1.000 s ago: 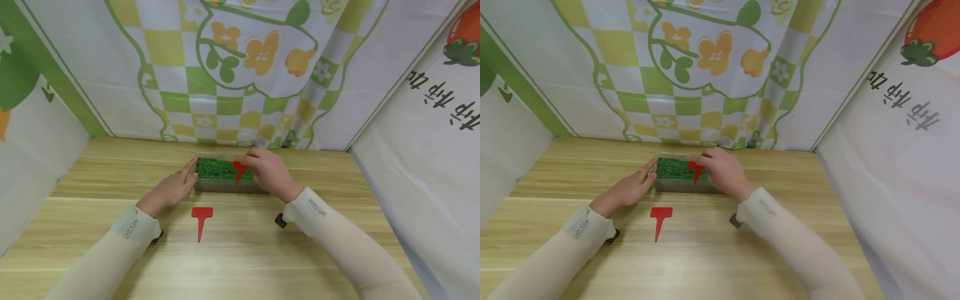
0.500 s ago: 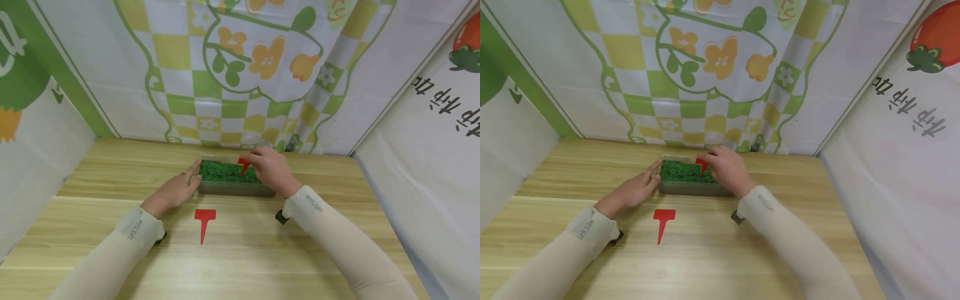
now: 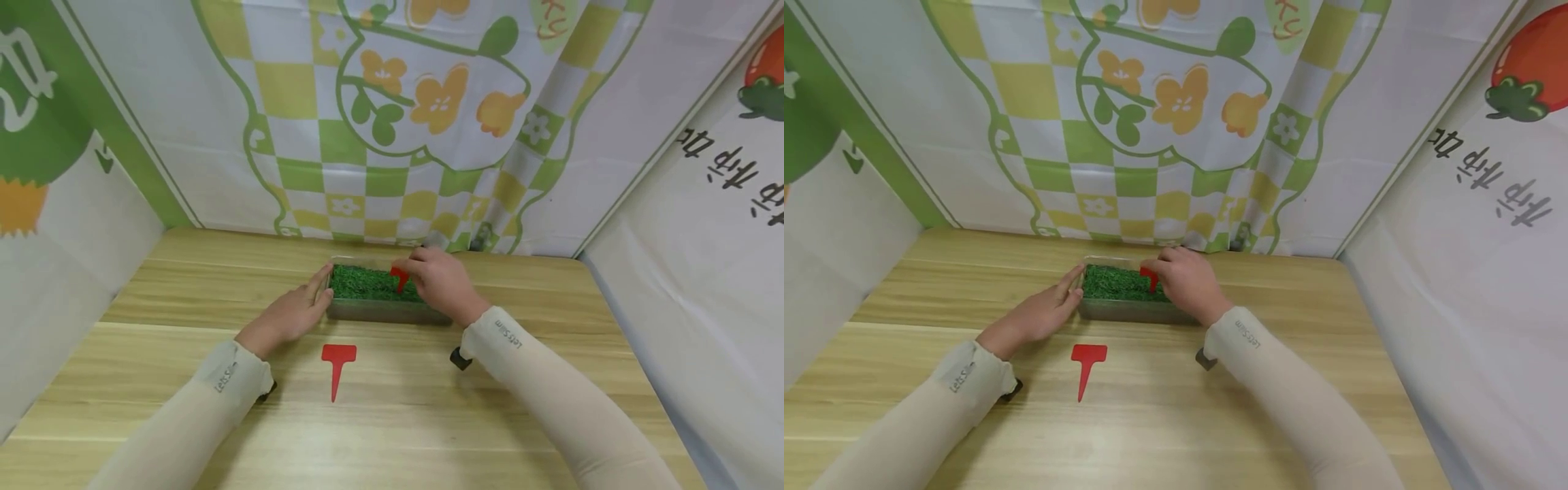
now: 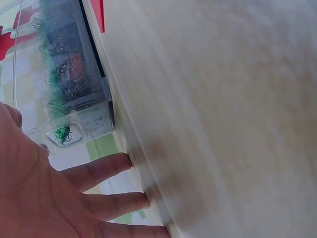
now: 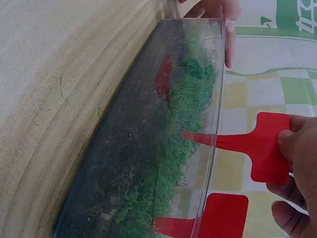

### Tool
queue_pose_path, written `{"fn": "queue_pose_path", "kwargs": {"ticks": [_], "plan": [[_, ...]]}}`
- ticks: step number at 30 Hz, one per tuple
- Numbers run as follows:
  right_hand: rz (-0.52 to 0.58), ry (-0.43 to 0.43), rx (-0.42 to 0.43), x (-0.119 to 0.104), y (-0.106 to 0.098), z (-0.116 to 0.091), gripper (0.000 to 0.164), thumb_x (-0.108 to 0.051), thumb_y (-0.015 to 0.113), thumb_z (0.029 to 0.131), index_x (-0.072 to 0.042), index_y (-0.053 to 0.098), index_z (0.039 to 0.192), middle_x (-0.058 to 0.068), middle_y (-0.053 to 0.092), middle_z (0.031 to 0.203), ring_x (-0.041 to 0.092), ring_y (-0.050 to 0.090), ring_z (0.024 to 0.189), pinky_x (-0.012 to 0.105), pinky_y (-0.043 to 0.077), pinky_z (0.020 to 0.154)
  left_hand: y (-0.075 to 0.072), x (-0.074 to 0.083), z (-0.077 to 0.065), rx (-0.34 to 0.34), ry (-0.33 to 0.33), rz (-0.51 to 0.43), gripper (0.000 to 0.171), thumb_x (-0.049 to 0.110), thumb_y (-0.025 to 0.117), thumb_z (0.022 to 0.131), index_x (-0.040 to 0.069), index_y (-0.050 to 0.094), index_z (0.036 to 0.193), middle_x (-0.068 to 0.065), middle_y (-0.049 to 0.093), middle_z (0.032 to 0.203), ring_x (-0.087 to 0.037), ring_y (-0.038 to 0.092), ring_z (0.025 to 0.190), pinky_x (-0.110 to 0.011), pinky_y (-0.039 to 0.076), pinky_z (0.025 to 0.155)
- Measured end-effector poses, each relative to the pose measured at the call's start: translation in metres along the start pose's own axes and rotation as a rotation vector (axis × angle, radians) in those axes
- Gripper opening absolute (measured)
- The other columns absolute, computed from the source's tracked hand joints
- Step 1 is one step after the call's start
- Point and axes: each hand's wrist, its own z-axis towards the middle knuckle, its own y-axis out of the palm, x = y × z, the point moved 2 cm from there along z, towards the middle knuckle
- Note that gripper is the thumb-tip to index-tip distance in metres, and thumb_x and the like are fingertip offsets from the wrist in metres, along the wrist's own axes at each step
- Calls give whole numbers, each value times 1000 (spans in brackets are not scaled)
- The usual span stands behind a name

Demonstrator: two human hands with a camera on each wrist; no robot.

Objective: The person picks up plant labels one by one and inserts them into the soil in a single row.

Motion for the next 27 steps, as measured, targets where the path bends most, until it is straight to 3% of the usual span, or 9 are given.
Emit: {"fn": "queue_pose_path", "kwargs": {"ticks": [15,27], "plan": [[-4,8,-15,-2,4,5,35,-1,59,95,-21,75,119,-2,71,97,17,66,83,32,56,67,0,1,0,12,6,17,64,54,17,107,32,-9,161,-24,37,156,-53,35,140,-64,19,119],[-20,2,-61,-2,13,8,44,6,58,90,-24,76,116,-3,70,92,16,66,82,34,56,71,1,-1,0,18,10,21,63,53,17,108,32,-10,161,-23,32,158,-53,35,140,-64,19,119]]}}
